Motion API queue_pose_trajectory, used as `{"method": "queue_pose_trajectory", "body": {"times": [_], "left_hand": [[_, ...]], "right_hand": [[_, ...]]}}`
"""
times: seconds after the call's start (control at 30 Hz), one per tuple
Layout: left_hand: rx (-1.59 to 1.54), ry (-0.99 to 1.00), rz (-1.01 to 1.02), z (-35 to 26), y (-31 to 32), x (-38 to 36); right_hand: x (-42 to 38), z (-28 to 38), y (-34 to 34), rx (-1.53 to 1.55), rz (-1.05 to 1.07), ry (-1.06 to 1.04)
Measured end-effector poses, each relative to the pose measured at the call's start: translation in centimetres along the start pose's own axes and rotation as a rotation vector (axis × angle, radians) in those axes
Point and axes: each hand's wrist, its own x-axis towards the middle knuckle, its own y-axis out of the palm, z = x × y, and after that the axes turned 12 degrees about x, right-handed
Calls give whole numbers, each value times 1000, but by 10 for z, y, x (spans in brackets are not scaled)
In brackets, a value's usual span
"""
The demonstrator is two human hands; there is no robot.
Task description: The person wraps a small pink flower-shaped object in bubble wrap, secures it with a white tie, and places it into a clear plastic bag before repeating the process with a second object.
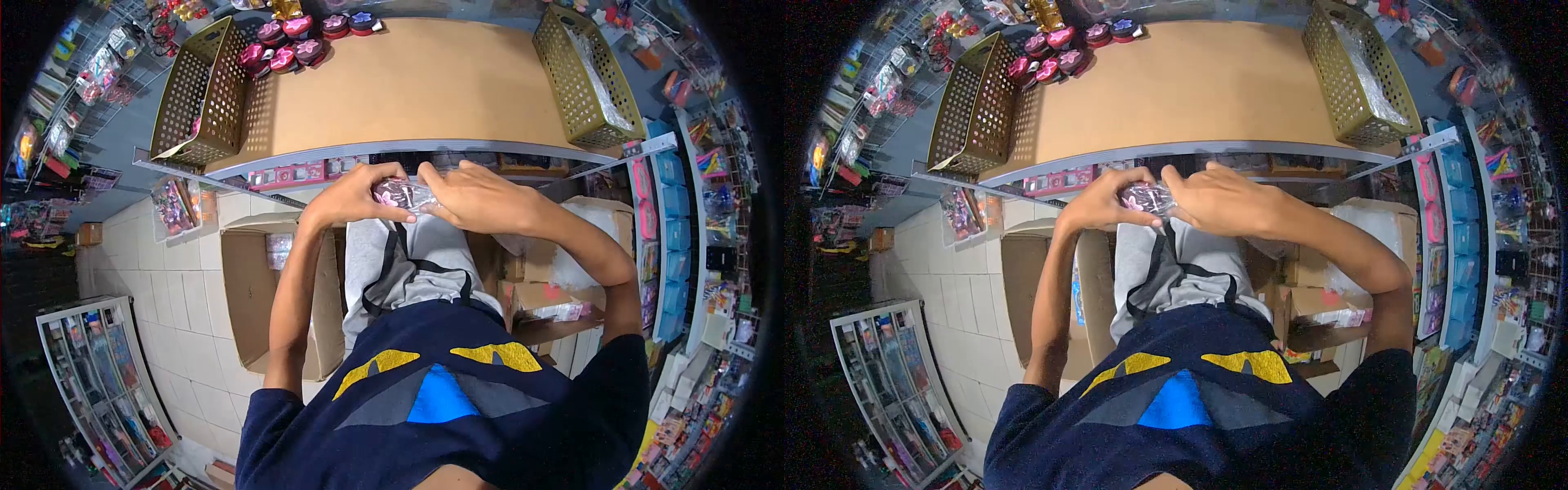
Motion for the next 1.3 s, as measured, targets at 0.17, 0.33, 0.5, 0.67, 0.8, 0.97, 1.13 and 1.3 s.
{"method": "queue_pose_trajectory", "body": {"times": [0.17,0.33,0.5,0.67,0.8,0.97,1.13,1.3], "left_hand": [[77,91,-114,-5,1,1],[198,259,-386,-20,14,-13],[291,404,-568,-22,28,-21],[114,415,-505,-28,27,-26],[-150,130,-279,-36,32,-27],[55,188,-194,-30,24,-24],[421,378,-467,-34,28,-27],[492,445,-554,-35,39,-38]], "right_hand": [[7,-18,-1,179,65,5],[14,-18,-19,836,341,159],[6,-18,-7,1308,362,88],[5,-18,9,1068,184,-8],[-2,-8,12,778,62,-41],[-1,-22,23,1091,163,109],[-8,-12,53,1951,195,164],[-13,2,96,2493,381,-67]]}}
